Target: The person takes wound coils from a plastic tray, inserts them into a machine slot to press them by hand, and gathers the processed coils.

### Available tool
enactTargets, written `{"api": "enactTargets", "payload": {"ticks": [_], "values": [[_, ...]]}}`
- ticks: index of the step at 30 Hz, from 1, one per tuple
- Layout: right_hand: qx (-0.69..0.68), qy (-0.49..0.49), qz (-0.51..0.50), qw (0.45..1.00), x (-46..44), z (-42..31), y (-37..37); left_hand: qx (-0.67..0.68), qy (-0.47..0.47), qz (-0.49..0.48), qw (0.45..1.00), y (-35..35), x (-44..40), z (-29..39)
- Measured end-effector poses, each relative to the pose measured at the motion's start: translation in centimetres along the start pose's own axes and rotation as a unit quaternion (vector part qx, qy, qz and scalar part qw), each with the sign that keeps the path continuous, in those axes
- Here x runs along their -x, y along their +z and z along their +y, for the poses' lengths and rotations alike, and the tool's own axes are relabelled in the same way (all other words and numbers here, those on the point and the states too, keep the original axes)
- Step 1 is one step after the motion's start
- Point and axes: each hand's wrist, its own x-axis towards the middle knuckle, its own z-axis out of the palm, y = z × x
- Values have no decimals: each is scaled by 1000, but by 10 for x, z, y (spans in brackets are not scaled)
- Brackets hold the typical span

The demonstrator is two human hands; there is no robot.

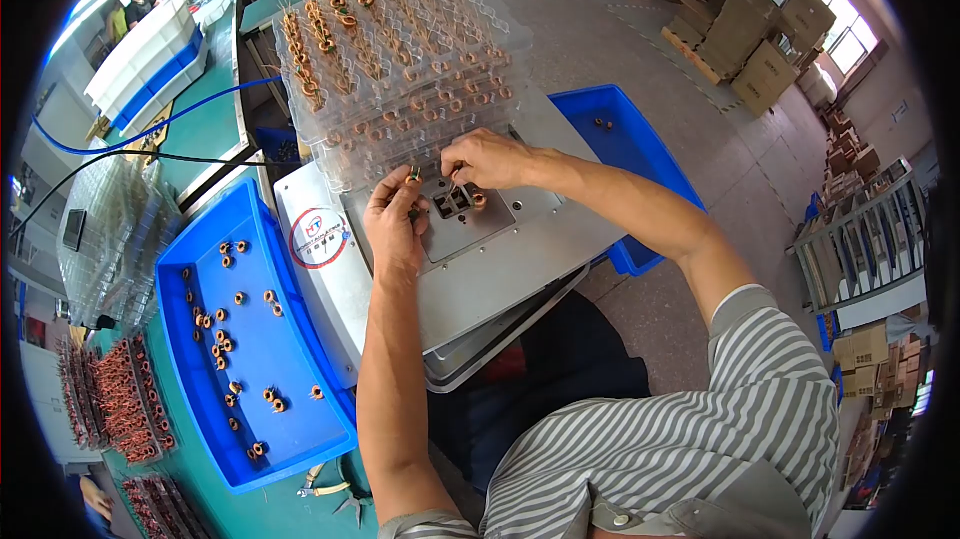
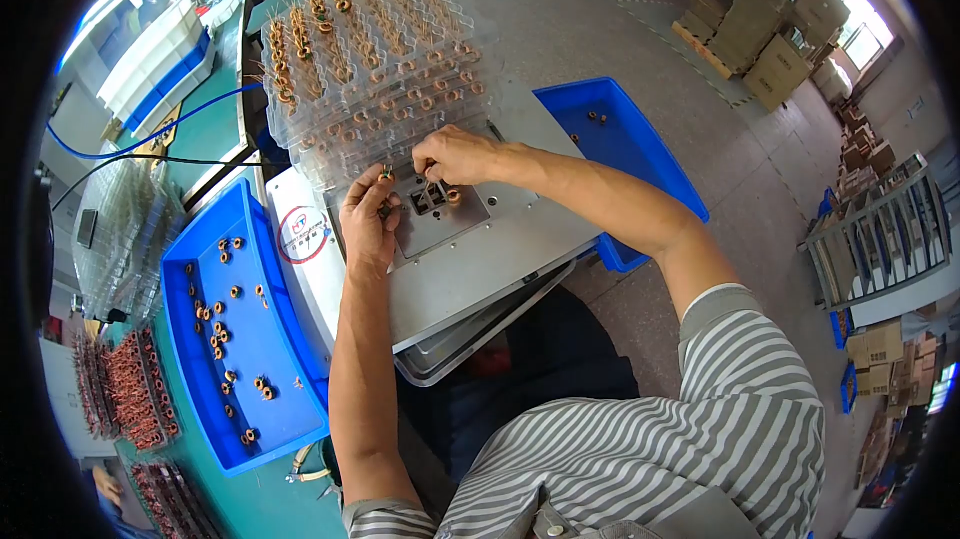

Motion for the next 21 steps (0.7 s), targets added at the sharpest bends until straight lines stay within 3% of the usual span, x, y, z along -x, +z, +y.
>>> {"api": "enactTargets", "payload": {"ticks": [8,12,15,17,21], "values": [[-13,82,-13,997,2,-9,-1,-1,-1,-3,1000,-2,-3,-1],[-33,78,-48,995,-2,-4,8,-7,-2,-1,1000,-1,-2,0],[-27,55,-64,996,-3,-5,17,-7,-8,-8,1000,-1,-2,0],[45,-35,-43,997,-4,-1,29,-3,-8,-7,1000,-1,-2,0],[115,-54,-61,990,-2,-9,31,14,-15,-8,1000,-1,-1,2]]}}
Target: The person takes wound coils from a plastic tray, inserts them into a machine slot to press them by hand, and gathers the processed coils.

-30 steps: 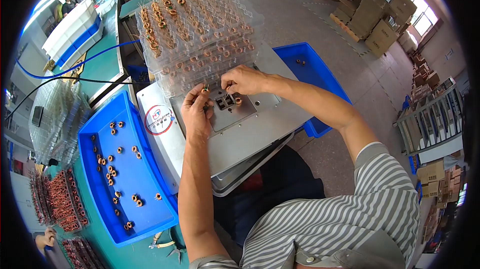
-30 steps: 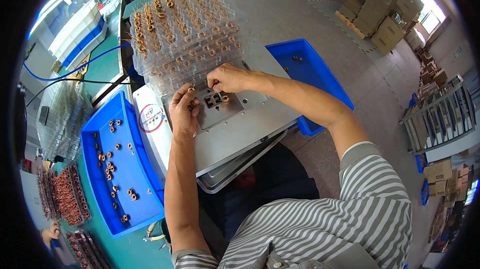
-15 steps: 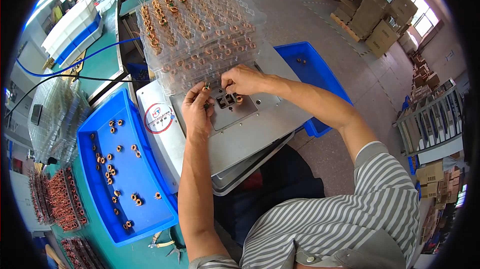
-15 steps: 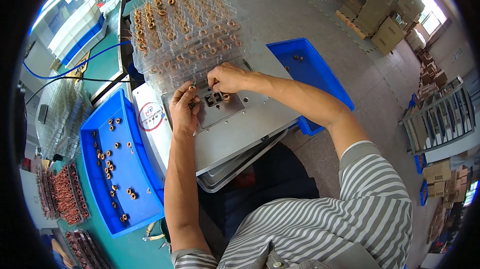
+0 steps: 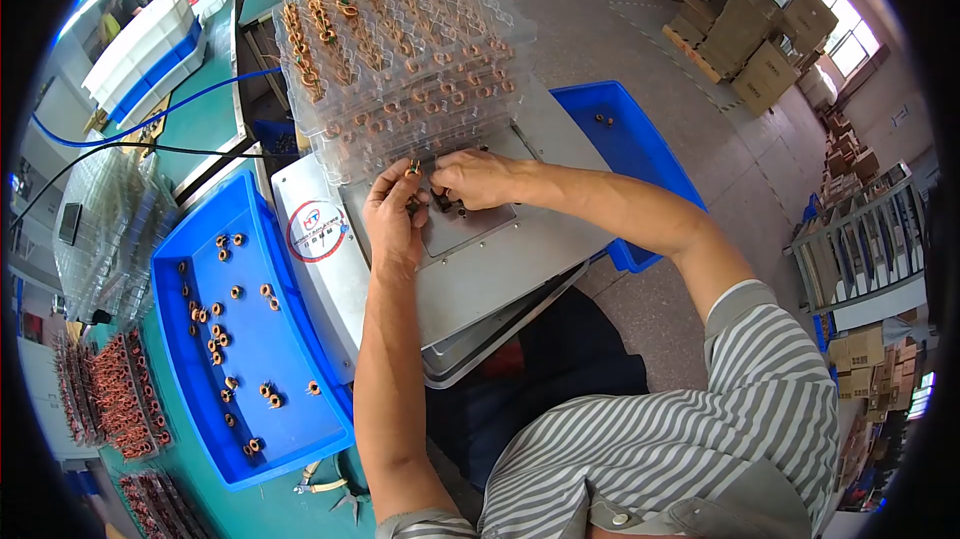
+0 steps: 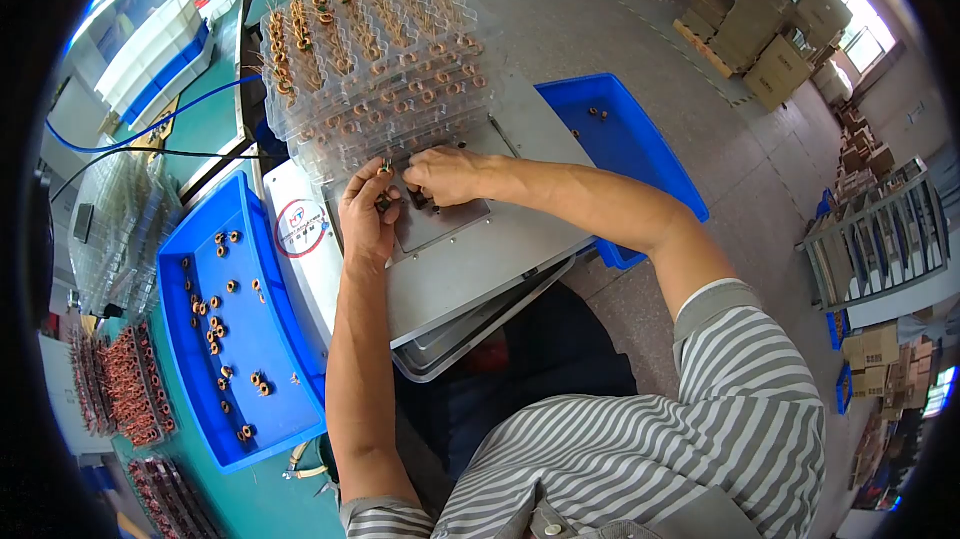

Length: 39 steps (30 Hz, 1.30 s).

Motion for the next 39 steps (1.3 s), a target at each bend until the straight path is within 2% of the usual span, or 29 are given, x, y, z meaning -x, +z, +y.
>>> {"api": "enactTargets", "payload": {"ticks": [6,21,24,26,27,29,30,31,33,34,35,37,39], "values": [[-2,-15,-4,1000,0,2,4,84,-49,-19,995,-4,-2,6],[-11,-33,33,999,5,2,8,45,-31,16,998,-4,-1,4],[-19,-19,69,997,9,0,7,20,-29,15,999,-4,-2,3],[-110,50,144,982,13,-10,-16,15,-33,25,999,0,-1,0],[-111,52,143,982,14,-14,-22,9,-38,33,999,1,-1,-2],[-97,-29,230,968,17,-23,-32,62,-67,-5,996,3,-1,-3],[-143,-53,202,967,17,-29,-40,114,-93,-42,988,4,-1,-2],[-143,-51,203,967,19,-30,-45,114,-95,-44,988,3,-1,-1],[-141,-37,294,945,21,-30,-51,128,-142,-68,979,-2,1,2],[-174,17,257,950,26,-26,-56,141,-150,-79,975,-5,-1,-1],[-174,15,258,950,33,-20,-50,140,-147,-79,976,-8,-2,-1],[-59,-25,165,984,43,3,-27,193,-169,-89,963,-9,-2,3],[-75,-2,88,993,56,4,-5,140,-152,-61,976,-9,-4,1]]}}
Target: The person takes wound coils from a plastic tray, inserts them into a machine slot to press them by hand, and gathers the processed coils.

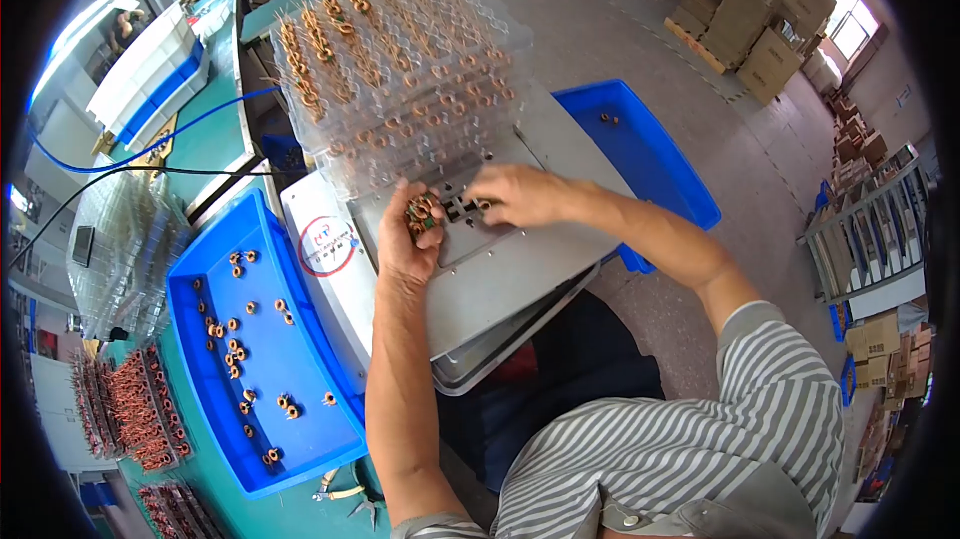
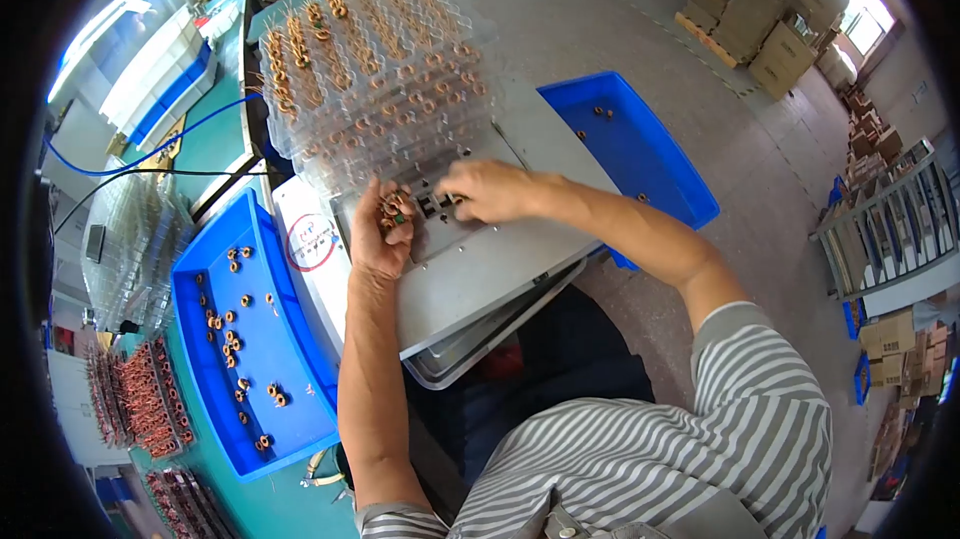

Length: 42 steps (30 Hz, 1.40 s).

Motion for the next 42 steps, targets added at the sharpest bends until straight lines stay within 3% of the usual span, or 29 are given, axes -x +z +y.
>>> {"api": "enactTargets", "payload": {"ticks": [4,7,11,14,17,21,23,30,31,34,42], "values": [[37,-8,28,999,7,3,13,-40,16,10,999,3,0,-5],[-28,24,101,994,-3,-17,-5,-54,29,19,998,7,2,-5],[-84,-26,155,984,-33,-59,-35,-9,12,-1,1000,12,6,-5],[-21,-75,235,969,-70,-74,-56,58,-8,-42,997,9,5,-1],[-2,-46,265,963,-120,-91,-86,49,-3,-13,999,2,-1,-2],[71,16,224,972,-190,-84,-88,54,-9,-15,998,-1,0,1],[108,107,151,977,-213,-81,-85,45,-1,-13,999,0,1,0],[-49,55,189,979,-216,-81,-89,21,11,4,1000,4,4,0],[-45,9,201,979,-212,-83,-90,23,11,1,1000,5,4,0],[-2,-6,247,969,-195,-92,-92,24,15,4,1000,4,2,0],[47,72,180,980,-205,-94,-78,-2,21,23,1000,3,1,0]]}}
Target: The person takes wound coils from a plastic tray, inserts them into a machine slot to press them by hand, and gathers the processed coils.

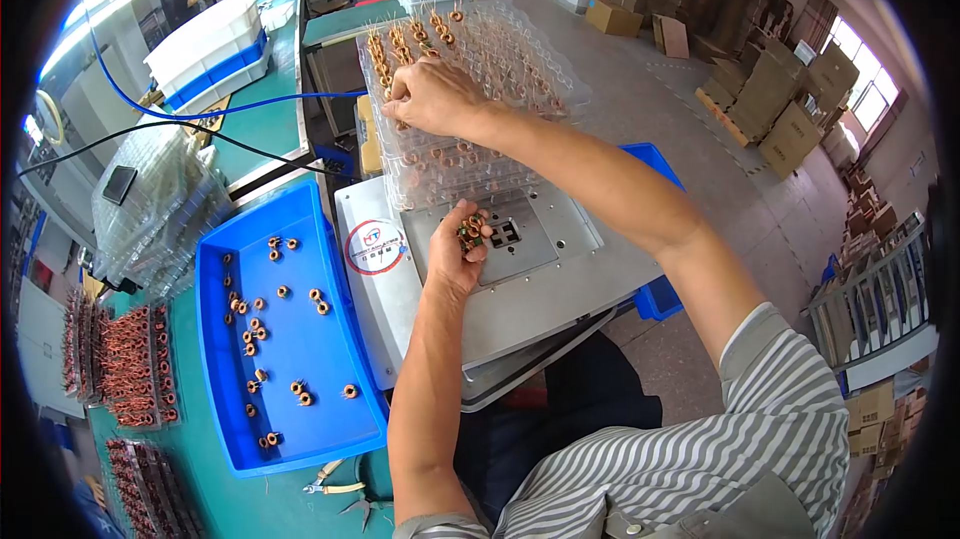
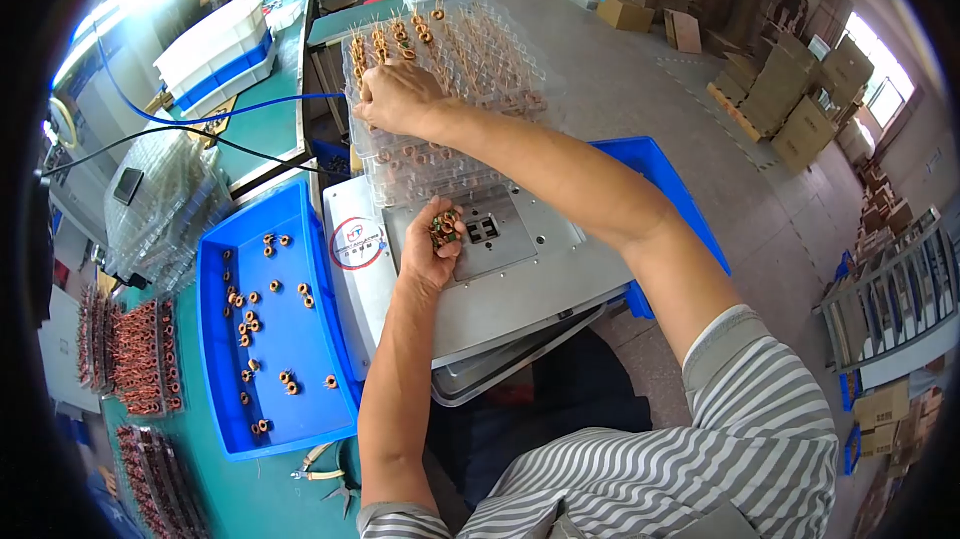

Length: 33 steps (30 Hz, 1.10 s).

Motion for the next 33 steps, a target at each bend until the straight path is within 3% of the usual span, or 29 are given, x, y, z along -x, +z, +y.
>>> {"api": "enactTargets", "payload": {"ticks": [6,10,13,15,16,18,21,24,28,33], "values": [[45,-17,79,996,-9,-1,25,-6,-2,-6,1000,-2,-2,-1],[36,-17,76,996,-16,4,29,-6,0,-7,1000,-3,-3,-1],[-14,-66,109,992,-11,1,20,-5,4,-1,1000,-3,-3,-1],[-131,-99,129,978,10,-8,-5,-1,6,0,1000,-1,-2,1],[-129,-96,123,979,25,-11,-18,1,6,1,1000,0,0,0],[-254,-20,-19,967,56,-9,-42,6,6,8,1000,0,0,1],[-158,-41,-93,982,99,23,-56,16,14,5,1000,-6,-8,-1],[-52,-57,-134,988,138,49,-53,29,19,10,999,-3,-6,1],[-99,5,-133,986,162,87,-25,32,24,15,999,-4,-5,1],[-29,-47,-194,979,159,106,-4,31,25,11,999,-5,-6,2]]}}
